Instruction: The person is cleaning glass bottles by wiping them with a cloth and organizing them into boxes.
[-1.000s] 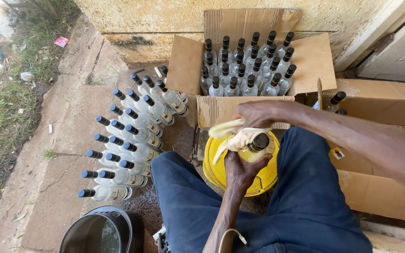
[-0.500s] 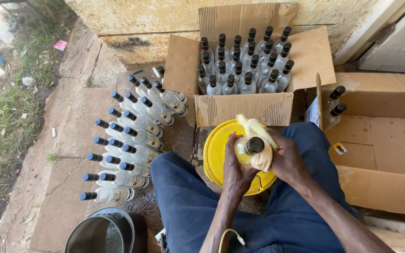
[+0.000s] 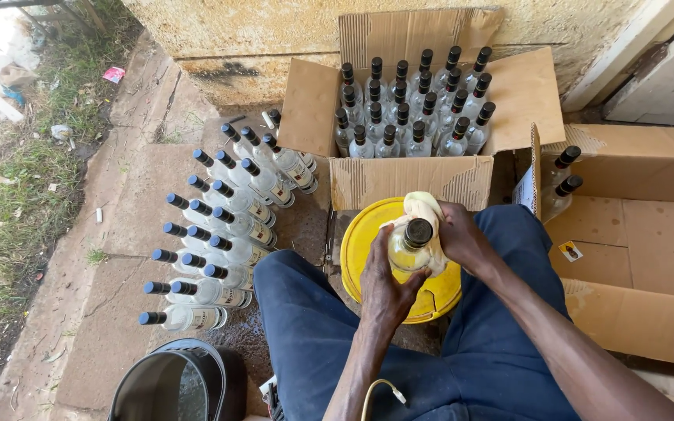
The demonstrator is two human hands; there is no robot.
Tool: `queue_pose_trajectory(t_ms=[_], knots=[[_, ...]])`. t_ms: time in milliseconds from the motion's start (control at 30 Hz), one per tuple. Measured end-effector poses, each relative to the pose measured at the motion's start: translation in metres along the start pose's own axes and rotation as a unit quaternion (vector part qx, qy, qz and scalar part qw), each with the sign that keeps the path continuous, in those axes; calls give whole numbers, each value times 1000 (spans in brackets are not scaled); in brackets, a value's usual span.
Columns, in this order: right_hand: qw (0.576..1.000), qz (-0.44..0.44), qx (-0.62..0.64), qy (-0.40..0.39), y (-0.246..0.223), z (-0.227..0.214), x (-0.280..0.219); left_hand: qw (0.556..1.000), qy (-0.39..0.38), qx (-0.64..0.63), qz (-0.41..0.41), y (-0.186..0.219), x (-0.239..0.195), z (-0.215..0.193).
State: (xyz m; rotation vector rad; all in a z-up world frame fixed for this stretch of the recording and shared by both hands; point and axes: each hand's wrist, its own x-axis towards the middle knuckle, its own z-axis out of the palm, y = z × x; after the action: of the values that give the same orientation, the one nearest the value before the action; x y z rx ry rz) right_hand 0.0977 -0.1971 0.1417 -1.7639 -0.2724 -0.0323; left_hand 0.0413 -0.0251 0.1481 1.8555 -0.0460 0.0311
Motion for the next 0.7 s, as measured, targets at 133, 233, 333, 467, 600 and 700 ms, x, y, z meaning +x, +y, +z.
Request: queue_pose_trajectory(t_ms=[133, 233, 333, 467, 600, 700], knots=[[995, 57, -24, 73, -4, 19, -9, 996, 75, 38, 9, -15, 4, 13], [987, 95, -39, 125, -37, 36, -29, 991, 104, 87, 7, -32, 8, 21], [979, 117, -52, 159, -57, 46, -49, 986, 112, 122, 32, -31, 6, 21], [981, 125, 68, 129, -56, 31, -36, 984, 73, 151, 58, -2, 4, 9], [992, 112, 11, 55, 6, 7, -3, 990, 37, 123, 52, 7, -4, -3], [993, 113, 43, 7, 25, 0, 12, 995, 24, 80, 58, 7, -3, -9]])
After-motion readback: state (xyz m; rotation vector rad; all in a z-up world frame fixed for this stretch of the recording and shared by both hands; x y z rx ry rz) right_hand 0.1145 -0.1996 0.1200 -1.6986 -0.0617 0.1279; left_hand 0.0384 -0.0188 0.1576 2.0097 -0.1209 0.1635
